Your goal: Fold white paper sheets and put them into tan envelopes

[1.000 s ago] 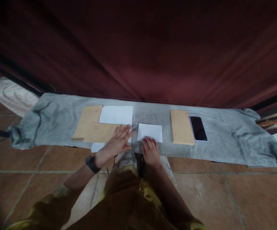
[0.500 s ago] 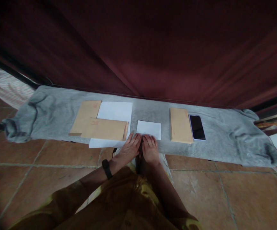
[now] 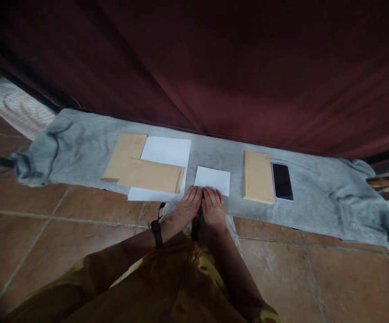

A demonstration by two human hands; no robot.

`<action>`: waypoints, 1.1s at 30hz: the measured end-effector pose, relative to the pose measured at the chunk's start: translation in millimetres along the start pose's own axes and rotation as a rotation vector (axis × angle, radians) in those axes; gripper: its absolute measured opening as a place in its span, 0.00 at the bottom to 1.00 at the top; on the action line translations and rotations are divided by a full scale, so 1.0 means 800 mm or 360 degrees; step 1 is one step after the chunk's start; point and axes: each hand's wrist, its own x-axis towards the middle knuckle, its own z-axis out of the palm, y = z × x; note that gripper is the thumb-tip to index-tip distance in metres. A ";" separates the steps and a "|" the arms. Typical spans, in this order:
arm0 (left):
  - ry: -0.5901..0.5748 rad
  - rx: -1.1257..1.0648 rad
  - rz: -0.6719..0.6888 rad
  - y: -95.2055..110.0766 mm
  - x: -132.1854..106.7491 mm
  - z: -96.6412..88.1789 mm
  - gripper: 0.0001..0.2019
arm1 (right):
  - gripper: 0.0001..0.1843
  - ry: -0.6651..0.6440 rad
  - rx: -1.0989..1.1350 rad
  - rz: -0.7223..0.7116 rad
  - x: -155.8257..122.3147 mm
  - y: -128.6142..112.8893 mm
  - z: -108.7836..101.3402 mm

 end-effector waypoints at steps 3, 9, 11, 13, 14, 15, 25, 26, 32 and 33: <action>0.0046 0.0069 0.0017 0.000 0.000 0.002 0.27 | 0.24 0.0007 -0.0006 -0.0010 -0.002 0.003 0.000; -0.0013 0.0019 -0.0007 -0.002 0.000 0.006 0.28 | 0.23 0.0016 -0.0007 0.0004 -0.008 0.011 -0.005; -0.0023 0.0017 -0.0003 -0.002 -0.001 0.008 0.28 | 0.23 0.0027 -0.0013 0.0026 -0.010 0.014 -0.007; -0.0029 -0.0017 -0.0002 -0.002 -0.002 0.010 0.28 | 0.23 0.0035 -0.0020 0.0039 -0.012 0.017 -0.009; -0.0032 -0.0044 -0.0006 -0.002 -0.002 0.011 0.29 | 0.23 0.0038 -0.0024 0.0042 -0.013 0.019 -0.010; -0.0036 -0.0076 -0.0012 -0.002 -0.003 0.013 0.29 | 0.23 0.0041 -0.0028 0.0045 -0.013 0.021 -0.011; -0.0063 -0.0237 -0.0035 -0.005 -0.004 0.018 0.31 | 0.22 0.0066 -0.0028 0.0115 -0.023 0.038 -0.022; -0.0059 -0.0234 -0.0028 -0.005 -0.004 0.019 0.31 | 0.22 0.0071 -0.0028 0.0118 -0.024 0.040 -0.023; -0.0046 -0.0219 -0.0013 -0.007 -0.006 0.026 0.32 | 0.23 0.0094 -0.0045 0.0122 -0.029 0.048 -0.026; -0.0046 -0.0224 -0.0014 -0.008 -0.006 0.026 0.32 | 0.23 0.0099 -0.0049 0.0123 -0.030 0.049 -0.026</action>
